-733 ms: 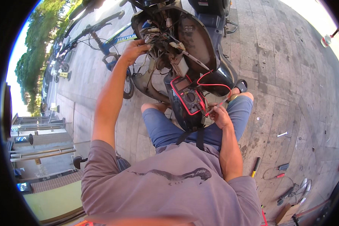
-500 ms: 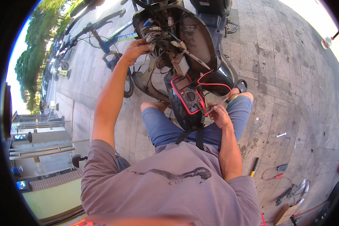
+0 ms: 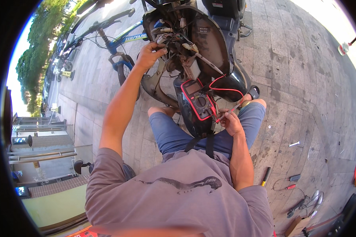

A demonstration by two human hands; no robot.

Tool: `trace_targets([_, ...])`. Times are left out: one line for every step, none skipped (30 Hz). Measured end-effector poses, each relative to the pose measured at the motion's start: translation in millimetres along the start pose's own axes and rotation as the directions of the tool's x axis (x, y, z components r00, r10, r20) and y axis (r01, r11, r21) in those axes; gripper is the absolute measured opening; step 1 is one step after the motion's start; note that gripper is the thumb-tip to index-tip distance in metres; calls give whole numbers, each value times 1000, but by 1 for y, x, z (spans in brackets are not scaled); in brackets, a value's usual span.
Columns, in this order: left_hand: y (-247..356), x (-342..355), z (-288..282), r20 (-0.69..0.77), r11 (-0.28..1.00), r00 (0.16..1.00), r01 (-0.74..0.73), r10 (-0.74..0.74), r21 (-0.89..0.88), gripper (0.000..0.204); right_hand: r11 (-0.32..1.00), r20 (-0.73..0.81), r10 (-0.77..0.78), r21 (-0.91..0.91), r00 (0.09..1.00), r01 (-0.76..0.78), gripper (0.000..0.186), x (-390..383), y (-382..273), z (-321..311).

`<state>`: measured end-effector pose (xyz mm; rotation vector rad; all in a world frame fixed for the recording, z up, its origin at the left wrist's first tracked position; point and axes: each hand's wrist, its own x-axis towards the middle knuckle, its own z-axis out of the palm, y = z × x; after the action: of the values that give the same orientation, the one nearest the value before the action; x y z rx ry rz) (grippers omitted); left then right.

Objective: The person uses a multimeter to test electrical connections on an electric scooter, then reassembles the front fairing and tests the headlight. The scooter's front panel is removed, wires are probed, and the fairing is reattached with the headlight illuminated.

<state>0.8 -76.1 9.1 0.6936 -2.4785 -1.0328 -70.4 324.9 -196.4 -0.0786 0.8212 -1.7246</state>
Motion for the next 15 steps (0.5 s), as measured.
trace_targets([1,-1,0,-4,999,1000,15,-15,-35,33,1000,-1,-1,2,1000,1,30,0,0,0])
trace_targets([3,-1,0,-7,997,1000,30,-30,-70,34,1000,-1,1,0,1000,-1,30,0,0,0])
trace_targets([5,-1,0,-10,994,999,44,-46,-104,35,1000,-1,2,2,1000,-2,30,0,0,0])
trace_targets([8,0,0,-18,993,998,64,-66,-102,35,1000,-1,2,4,1000,-2,30,0,0,0])
trace_targets([12,2,-1,-27,991,996,84,-87,-100,36,1000,3,1,4,1000,-1,30,0,0,0])
trace_targets([16,3,-2,-40,991,993,109,-113,-81,37,1000,6,0,5,1000,0,30,0,0,0])
trace_targets([20,5,-2,-55,988,990,127,-132,-93,39,1000,12,-3,14,1000,3,30,0,0,-1])
trace_targets([25,7,-2,-75,985,985,151,-157,-88,41,1000,5,-1,5,1000,1,30,0,0,-1])
trace_targets([29,9,-3,-98,982,979,170,-177,-80,44,1000,2,-1,5,1000,1,30,0,1,-1])
trace_targets([32,11,-4,-94,976,973,205,-211,-76,43,1000,-5,-2,9,1000,2,30,0,1,-1])
trace_targets([35,13,-5,-93,970,966,234,-239,-70,43,1000,-1,0,7,1000,0,30,0,1,-2])
trace_targets([37,15,-5,-93,963,959,262,-267,-63,43,1000,1,0,9,1000,0,30,0,1,-3])
trace_targets([38,17,-4,-113,960,954,271,-278,-73,44,1000,2,-2,18,1000,2,30,0,1,-3])
trace_targets([40,19,-4,-134,957,948,280,-289,-82,45,1000,2,0,13,1000,0,30,0,1,-4])
trace_targets([40,21,-3,-152,950,939,299,-309,-87,47,1000,3,-1,15,1000,1,30,0,1,-4])
